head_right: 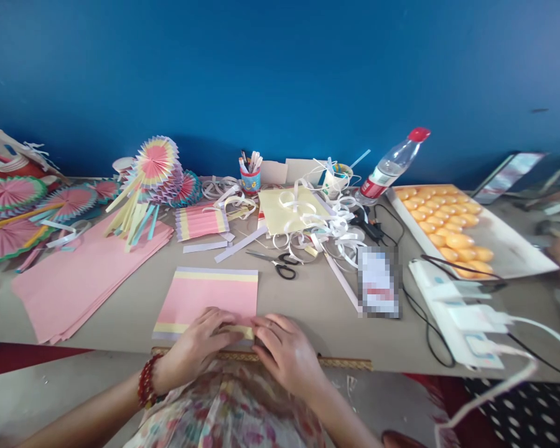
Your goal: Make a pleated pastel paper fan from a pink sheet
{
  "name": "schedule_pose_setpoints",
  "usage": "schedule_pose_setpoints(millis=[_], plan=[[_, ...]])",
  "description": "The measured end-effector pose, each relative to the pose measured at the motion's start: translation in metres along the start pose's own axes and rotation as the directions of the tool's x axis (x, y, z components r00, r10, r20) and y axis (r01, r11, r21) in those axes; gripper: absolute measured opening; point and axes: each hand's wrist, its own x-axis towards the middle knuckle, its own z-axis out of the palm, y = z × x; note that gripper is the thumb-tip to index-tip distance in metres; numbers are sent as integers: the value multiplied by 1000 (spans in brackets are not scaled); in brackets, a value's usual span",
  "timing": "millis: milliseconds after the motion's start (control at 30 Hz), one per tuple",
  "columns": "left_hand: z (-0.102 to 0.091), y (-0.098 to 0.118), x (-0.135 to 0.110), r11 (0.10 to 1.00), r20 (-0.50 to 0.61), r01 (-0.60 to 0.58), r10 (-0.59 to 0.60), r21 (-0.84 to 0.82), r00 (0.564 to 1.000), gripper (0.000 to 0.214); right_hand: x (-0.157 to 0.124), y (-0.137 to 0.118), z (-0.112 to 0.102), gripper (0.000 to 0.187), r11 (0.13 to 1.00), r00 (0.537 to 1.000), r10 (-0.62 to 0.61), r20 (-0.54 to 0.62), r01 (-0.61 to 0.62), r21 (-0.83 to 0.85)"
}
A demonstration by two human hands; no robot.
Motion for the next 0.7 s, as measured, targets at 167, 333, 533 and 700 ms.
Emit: schedule_pose_setpoints(millis=[167,333,533,700], plan=[[4,-4,-6,1000,21,16,-16,6,1000,34,-2,1,-3,25,999,999,-45,28,45,-20],[8,-8,-10,1000,-3,2,-2,21,1000,36,-2,3,-3,29,998,998,-62,23,63,-31],[7,-8,-11,999,36,-20,18,43,999,34,-3,4,-4,31,989,992,-118,33,120,-90],[6,-6,-9,998,45,-6,4,61,999,35,-5,5,-6,33,976,985,-160,57,167,-142]])
